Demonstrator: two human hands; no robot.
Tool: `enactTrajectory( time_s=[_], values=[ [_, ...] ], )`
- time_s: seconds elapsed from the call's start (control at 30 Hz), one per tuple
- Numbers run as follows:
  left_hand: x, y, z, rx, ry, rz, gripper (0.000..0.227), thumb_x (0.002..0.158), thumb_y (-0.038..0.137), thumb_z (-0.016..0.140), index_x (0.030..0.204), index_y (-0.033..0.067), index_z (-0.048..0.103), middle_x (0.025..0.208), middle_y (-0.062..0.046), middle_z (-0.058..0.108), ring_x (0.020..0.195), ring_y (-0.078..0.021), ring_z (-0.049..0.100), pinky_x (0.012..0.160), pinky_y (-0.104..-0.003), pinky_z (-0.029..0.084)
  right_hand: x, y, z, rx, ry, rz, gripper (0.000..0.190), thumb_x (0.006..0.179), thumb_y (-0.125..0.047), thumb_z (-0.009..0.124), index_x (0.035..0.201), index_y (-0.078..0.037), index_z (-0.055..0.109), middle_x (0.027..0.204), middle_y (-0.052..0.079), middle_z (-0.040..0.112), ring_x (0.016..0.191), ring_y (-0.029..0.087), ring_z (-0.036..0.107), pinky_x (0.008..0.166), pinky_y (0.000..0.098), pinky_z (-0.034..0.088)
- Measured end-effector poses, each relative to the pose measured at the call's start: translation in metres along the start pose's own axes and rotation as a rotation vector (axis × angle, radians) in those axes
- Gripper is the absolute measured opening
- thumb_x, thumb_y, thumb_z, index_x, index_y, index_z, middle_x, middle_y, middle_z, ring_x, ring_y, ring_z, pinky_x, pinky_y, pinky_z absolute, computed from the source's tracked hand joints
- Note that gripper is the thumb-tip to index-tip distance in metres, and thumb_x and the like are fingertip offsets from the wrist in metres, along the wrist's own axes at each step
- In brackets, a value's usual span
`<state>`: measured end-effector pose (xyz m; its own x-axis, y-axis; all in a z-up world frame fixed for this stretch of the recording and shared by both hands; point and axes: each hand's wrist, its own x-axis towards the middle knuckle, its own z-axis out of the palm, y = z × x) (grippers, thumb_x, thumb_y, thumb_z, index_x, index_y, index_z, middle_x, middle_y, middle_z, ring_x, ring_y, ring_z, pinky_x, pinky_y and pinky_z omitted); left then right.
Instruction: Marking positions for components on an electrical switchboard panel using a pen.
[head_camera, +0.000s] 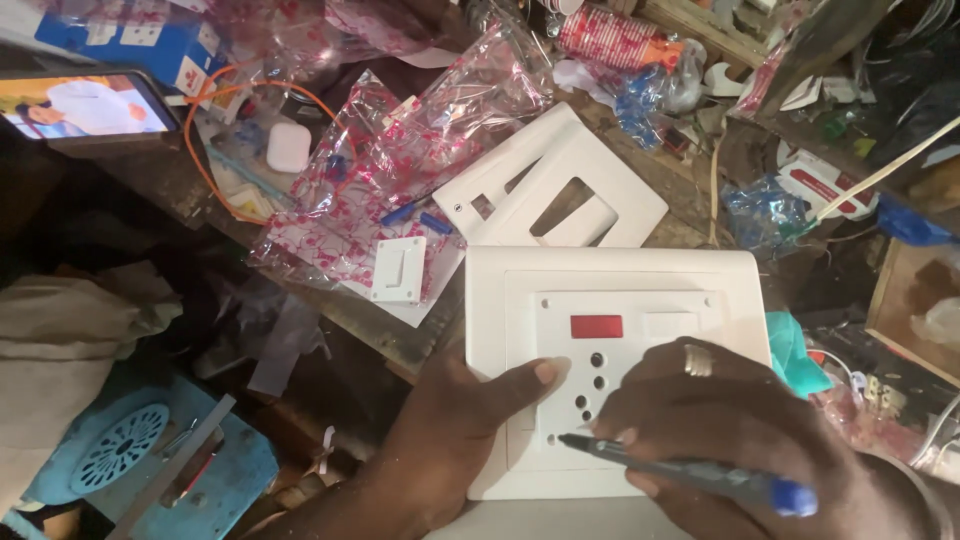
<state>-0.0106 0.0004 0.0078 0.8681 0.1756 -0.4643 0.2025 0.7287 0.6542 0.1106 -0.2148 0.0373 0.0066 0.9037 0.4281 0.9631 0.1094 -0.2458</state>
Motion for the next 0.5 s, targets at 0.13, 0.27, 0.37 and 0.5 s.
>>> enactTrajectory(
  time_s=[0.13, 0.27, 0.37, 0.5],
  values=[
    [0.000, -0.001, -0.003, 0.010, 0.002, -0.012, 0.058, 0.080, 0.014, 0.075, 0.133, -0.0010, 0.057, 0.115, -0.014, 0.072, 0.102, -0.0198, 0.069, 0.089, -0.038, 0.057, 0.033, -0.005, 0.002, 0.364, 0.042, 0.176, 0.035, 0.080, -0.013, 0.082, 0.109, -0.010, 0.063, 0.106, 0.008, 0.078, 0.104, 0.027, 0.078, 0.097, 0.0482, 0.058],
    [0.001, -0.004, -0.005, -0.033, -0.022, -0.019, 0.055, 0.081, 0.013, 0.075, 0.131, -0.0030, 0.059, 0.113, -0.014, 0.072, 0.099, -0.0202, 0.069, 0.087, -0.038, 0.057, 0.046, -0.004, 0.003, 0.439, 0.035, 0.108, 0.037, 0.082, -0.006, 0.084, 0.111, -0.007, 0.061, 0.108, 0.011, 0.074, 0.100, 0.026, 0.076, 0.089, 0.0404, 0.061],
    [0.000, -0.005, -0.006, -0.044, -0.038, -0.014, 0.054, 0.082, 0.013, 0.074, 0.131, -0.0034, 0.060, 0.113, -0.014, 0.072, 0.098, -0.0200, 0.069, 0.087, -0.037, 0.058, 0.050, -0.007, 0.003, 0.358, 0.031, 0.083, 0.040, 0.079, -0.006, 0.084, 0.112, -0.007, 0.061, 0.107, 0.010, 0.073, 0.098, 0.027, 0.074, 0.089, 0.0426, 0.058],
    [0.000, -0.004, -0.005, -0.064, -0.040, -0.055, 0.054, 0.082, 0.013, 0.074, 0.131, -0.0024, 0.060, 0.111, -0.015, 0.073, 0.096, -0.0206, 0.070, 0.084, -0.038, 0.058, 0.056, -0.005, -0.001, 0.326, -0.043, 0.070, 0.041, 0.080, -0.007, 0.085, 0.113, -0.007, 0.060, 0.106, 0.008, 0.074, 0.097, 0.028, 0.072, 0.089, 0.0433, 0.059]
  ],
)
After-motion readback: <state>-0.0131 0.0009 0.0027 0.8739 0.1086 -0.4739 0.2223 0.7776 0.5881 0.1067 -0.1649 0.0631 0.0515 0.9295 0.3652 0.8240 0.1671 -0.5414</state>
